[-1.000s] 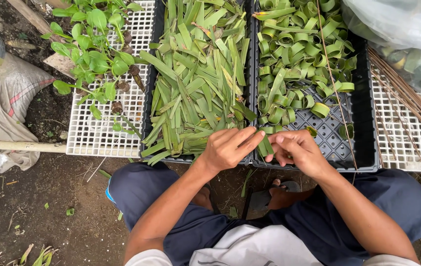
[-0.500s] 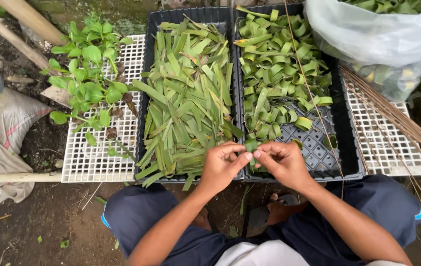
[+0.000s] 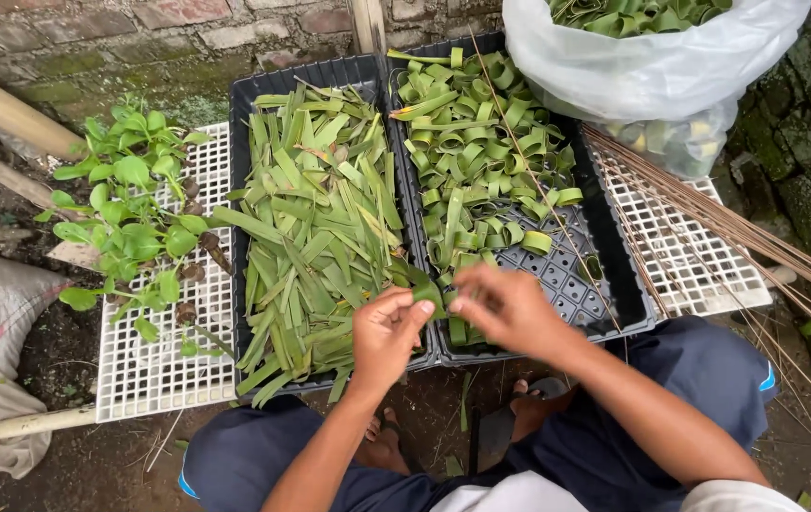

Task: Folding green leaves and pinning them with thin sticks to create small containers.

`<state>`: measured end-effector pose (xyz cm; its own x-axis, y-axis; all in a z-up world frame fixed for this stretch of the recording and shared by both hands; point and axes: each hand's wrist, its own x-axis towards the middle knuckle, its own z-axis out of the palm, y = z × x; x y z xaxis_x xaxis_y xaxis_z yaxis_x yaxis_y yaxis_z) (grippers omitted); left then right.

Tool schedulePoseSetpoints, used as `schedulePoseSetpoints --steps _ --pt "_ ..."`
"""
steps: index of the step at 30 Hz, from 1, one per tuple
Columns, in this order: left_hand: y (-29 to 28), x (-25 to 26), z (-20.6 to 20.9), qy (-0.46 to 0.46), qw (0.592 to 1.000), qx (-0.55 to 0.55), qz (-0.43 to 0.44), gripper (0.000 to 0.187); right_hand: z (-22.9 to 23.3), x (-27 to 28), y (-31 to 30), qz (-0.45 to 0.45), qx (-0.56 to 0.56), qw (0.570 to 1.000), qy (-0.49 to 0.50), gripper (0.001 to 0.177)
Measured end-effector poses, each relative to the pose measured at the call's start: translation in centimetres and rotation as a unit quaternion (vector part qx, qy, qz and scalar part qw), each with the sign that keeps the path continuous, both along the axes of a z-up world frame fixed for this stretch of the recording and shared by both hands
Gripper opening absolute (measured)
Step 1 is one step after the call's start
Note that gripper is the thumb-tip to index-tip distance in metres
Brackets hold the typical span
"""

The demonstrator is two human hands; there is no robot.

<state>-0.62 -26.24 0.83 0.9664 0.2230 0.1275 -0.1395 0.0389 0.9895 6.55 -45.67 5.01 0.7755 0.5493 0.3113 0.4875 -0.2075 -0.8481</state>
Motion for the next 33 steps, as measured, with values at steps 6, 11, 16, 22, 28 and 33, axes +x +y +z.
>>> schedulePoseSetpoints --steps 6,11,16,22,28,33 --pt "2.7 0.3 1.3 -0.021 0.995 -0.05 0.083 0.021 -1.0 8.1 -9.4 -0.264 -0.405 0.875 -0.025 0.05" --pt "4.4 0.7 4.3 -0.026 0.992 -0.034 0.119 0.018 -6.4 11.6 -11.4 -0.23 -0.437 0.868 0.052 0.042" --pt "8.8 0.3 5.2 -0.003 0.984 -0.042 0.171 0.024 -0.3 9.0 -11.4 -0.233 -0.371 0.894 -0.093 0.024" --pt "14.7 0.3 3.3 -0.039 0.947 -0.131 0.291 0.016 -1.3 11.1 -16.4 -0.076 -0.432 0.899 -0.007 0.029" --pt "15.7 -0.3 4.1 -0.049 0.945 -0.159 0.282 0.009 -2.4 12.3 -17.5 -0.14 -0.511 0.848 0.029 0.051" --pt "15.6 0.5 3.2 -0.051 0.961 -0.128 0.239 0.013 1.8 7.6 -5.5 -0.06 -0.35 0.923 -0.148 0.041"
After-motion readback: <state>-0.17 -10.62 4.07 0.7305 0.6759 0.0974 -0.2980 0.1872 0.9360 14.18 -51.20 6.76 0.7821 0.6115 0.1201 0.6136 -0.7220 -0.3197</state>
